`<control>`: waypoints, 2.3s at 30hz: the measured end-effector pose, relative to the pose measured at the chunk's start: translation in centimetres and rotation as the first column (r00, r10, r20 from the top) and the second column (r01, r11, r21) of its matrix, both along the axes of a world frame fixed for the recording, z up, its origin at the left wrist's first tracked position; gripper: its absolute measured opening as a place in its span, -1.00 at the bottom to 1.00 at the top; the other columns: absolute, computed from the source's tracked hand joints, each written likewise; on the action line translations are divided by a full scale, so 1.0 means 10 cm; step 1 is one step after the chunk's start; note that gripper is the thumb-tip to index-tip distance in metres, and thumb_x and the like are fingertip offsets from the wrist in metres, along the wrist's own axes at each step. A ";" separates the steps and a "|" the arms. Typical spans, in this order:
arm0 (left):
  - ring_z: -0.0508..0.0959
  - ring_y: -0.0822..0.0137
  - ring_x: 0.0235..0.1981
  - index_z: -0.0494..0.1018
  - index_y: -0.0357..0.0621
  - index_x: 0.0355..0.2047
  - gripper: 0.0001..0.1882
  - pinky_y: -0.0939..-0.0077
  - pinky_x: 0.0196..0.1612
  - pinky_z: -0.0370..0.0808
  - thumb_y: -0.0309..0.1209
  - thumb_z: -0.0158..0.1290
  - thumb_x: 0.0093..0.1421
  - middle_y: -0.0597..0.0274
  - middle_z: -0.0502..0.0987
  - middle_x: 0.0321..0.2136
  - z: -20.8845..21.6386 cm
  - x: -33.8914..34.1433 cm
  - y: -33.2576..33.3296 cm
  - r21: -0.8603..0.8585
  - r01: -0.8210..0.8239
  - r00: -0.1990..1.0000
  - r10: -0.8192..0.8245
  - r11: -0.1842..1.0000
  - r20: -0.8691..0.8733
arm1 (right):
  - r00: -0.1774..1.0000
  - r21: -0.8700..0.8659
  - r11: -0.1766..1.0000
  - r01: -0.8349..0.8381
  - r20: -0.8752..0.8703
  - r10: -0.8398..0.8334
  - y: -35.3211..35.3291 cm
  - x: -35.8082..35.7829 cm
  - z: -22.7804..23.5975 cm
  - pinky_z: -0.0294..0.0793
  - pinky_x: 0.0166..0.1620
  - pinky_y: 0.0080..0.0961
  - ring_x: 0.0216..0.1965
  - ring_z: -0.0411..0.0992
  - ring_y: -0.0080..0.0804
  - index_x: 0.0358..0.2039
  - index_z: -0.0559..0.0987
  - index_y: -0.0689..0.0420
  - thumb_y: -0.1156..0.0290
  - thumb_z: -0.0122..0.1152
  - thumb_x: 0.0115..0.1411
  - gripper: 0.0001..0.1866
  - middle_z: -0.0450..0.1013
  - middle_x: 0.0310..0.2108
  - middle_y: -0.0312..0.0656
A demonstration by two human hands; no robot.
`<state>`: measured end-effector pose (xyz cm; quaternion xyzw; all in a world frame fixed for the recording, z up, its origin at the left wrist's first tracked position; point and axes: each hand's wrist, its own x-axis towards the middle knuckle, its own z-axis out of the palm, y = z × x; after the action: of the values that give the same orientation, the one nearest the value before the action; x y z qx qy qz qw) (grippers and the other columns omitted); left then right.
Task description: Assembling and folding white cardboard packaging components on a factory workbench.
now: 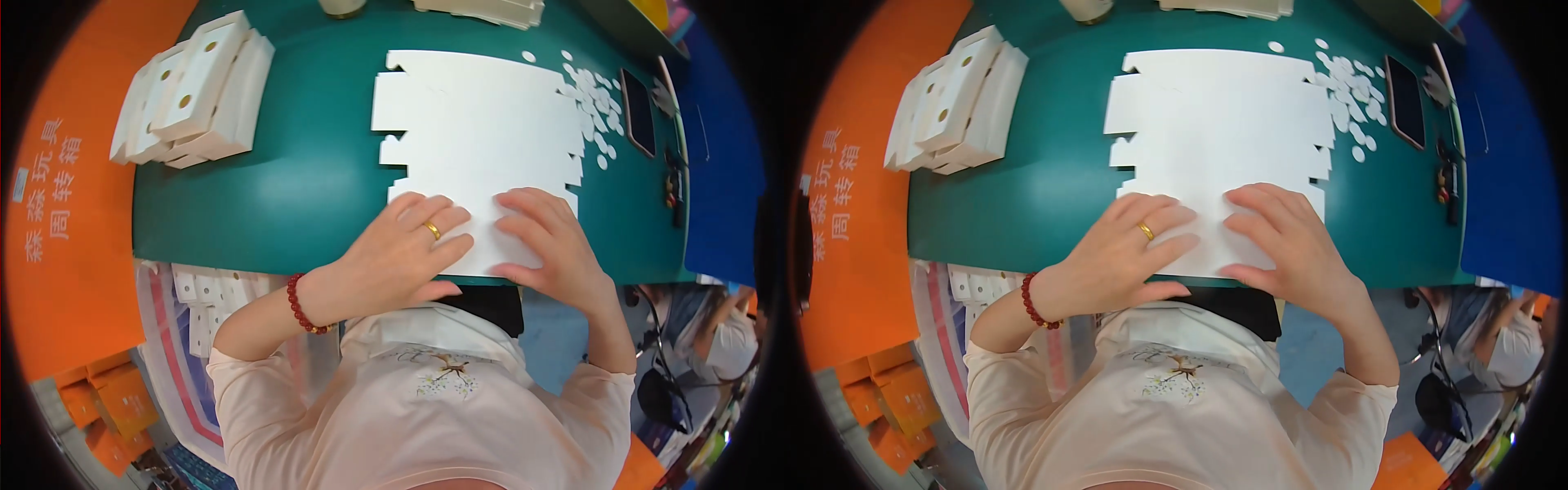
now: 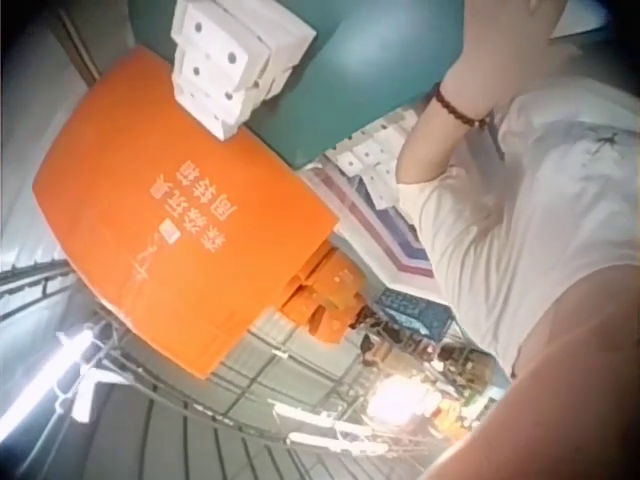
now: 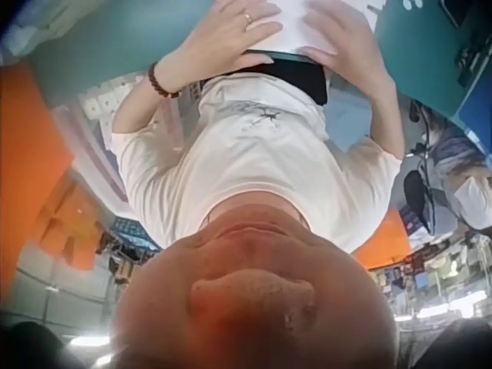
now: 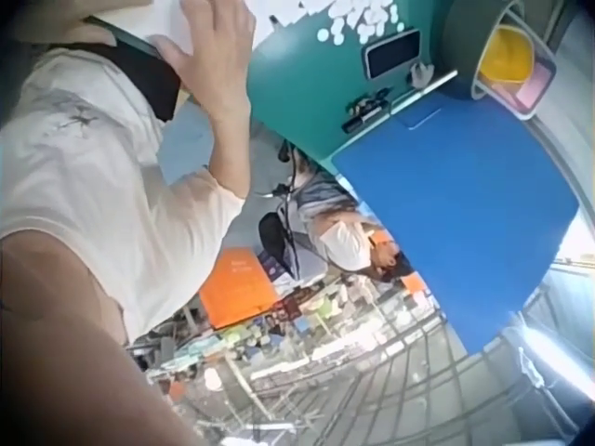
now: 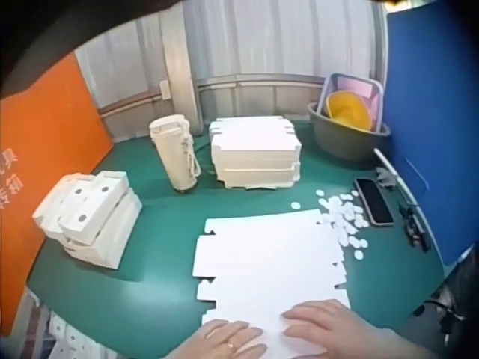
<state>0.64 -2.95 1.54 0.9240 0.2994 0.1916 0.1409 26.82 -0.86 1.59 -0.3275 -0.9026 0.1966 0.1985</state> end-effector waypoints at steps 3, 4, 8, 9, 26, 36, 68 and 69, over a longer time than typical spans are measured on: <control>0.38 0.06 0.07 0.48 -0.09 -0.12 -0.50 0.14 0.09 0.29 -0.13 0.31 -0.02 0.16 0.44 0.00 -0.02 0.04 0.07 -0.065 0.003 1.000 -0.004 0.998 -0.018 | 0.996 -0.024 0.999 0.028 0.091 -0.025 -0.12 0.15 0.03 0.28 0.18 -0.18 0.21 0.26 -0.10 -0.06 0.52 0.05 0.26 0.54 -0.15 -0.40 0.34 0.15 -0.16; 0.37 0.06 0.07 0.48 -0.08 -0.12 -0.50 0.15 0.09 0.28 -0.13 0.32 -0.03 0.16 0.43 0.01 -0.02 0.05 0.09 -0.072 0.013 0.999 -0.016 0.997 -0.030 | 0.995 -0.030 0.999 0.040 0.093 -0.037 -0.14 0.18 0.04 0.28 0.18 -0.18 0.21 0.26 -0.10 -0.06 0.52 0.05 0.26 0.54 -0.15 -0.40 0.34 0.15 -0.16; 0.36 0.07 0.07 0.48 -0.05 -0.13 -0.49 0.15 0.10 0.27 -0.16 0.35 -0.06 0.19 0.42 0.00 0.02 0.07 0.13 -0.103 0.022 0.999 -0.024 0.994 -0.023 | 0.992 -0.022 1.000 0.019 0.127 -0.016 -0.07 0.21 0.07 0.27 0.17 -0.20 0.19 0.27 -0.08 -0.07 0.52 0.05 0.23 0.53 -0.15 -0.41 0.35 0.14 -0.15; 0.36 0.07 0.07 0.48 -0.05 -0.13 -0.49 0.15 0.10 0.27 -0.16 0.35 -0.06 0.19 0.42 0.00 0.02 0.08 0.11 -0.114 0.027 0.999 -0.029 0.993 -0.020 | 0.992 -0.016 1.000 -0.005 0.130 0.007 -0.06 0.22 0.08 0.27 0.17 -0.20 0.18 0.28 -0.06 -0.08 0.52 0.05 0.20 0.53 -0.15 -0.41 0.36 0.13 -0.14; 0.25 0.07 0.32 0.31 -0.24 0.22 -0.36 0.06 0.34 0.12 0.00 -0.04 0.33 -0.01 0.31 0.26 -0.34 -0.17 1.27 0.259 -0.164 0.969 0.205 0.952 -0.139 | 0.996 -0.026 0.998 0.049 -0.074 -0.051 0.05 0.20 -0.17 0.29 0.11 -0.29 0.05 0.35 -0.15 -0.25 0.54 0.04 0.49 0.40 -0.05 -0.69 0.44 -0.04 -0.20; 0.50 0.11 -0.03 0.51 -0.12 -0.13 -0.55 0.25 -0.03 0.46 -0.24 0.32 -0.01 0.21 0.54 -0.10 0.03 0.28 0.19 0.063 0.046 0.999 -0.047 0.997 0.012 | 0.808 -0.187 0.896 0.403 -0.386 -0.444 0.04 0.58 -0.31 0.39 0.04 -0.52 -0.03 0.45 -0.36 -0.28 0.56 0.26 0.63 0.12 0.26 -0.93 0.50 -0.08 -0.12; 0.59 0.19 -0.18 0.58 -0.12 -0.25 -0.54 0.45 -0.21 0.58 -0.09 0.35 -0.08 0.23 0.60 -0.16 -0.07 0.32 0.19 0.165 -0.022 1.000 0.023 0.986 -0.002 | 0.846 -0.111 0.897 0.429 -0.297 -0.442 -0.23 0.62 -0.22 0.47 -0.03 -0.58 -0.09 0.51 -0.39 -0.27 0.61 0.19 0.52 0.20 0.25 -0.93 0.54 -0.09 -0.18; 0.59 0.19 -0.18 0.58 -0.12 -0.25 -0.54 0.45 -0.21 0.58 -0.09 0.35 -0.08 0.23 0.60 -0.16 -0.06 0.31 0.19 0.169 -0.021 1.000 0.022 0.985 -0.003 | 0.845 -0.109 0.896 0.430 -0.300 -0.442 -0.22 0.63 -0.23 0.47 -0.03 -0.58 -0.09 0.51 -0.39 -0.27 0.61 0.19 0.52 0.20 0.25 -0.93 0.54 -0.09 -0.18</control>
<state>3.78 -1.01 0.97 0.9299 0.2922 0.2154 0.0595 33.14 -3.07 -0.69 -0.4914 -0.7570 0.2132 0.3742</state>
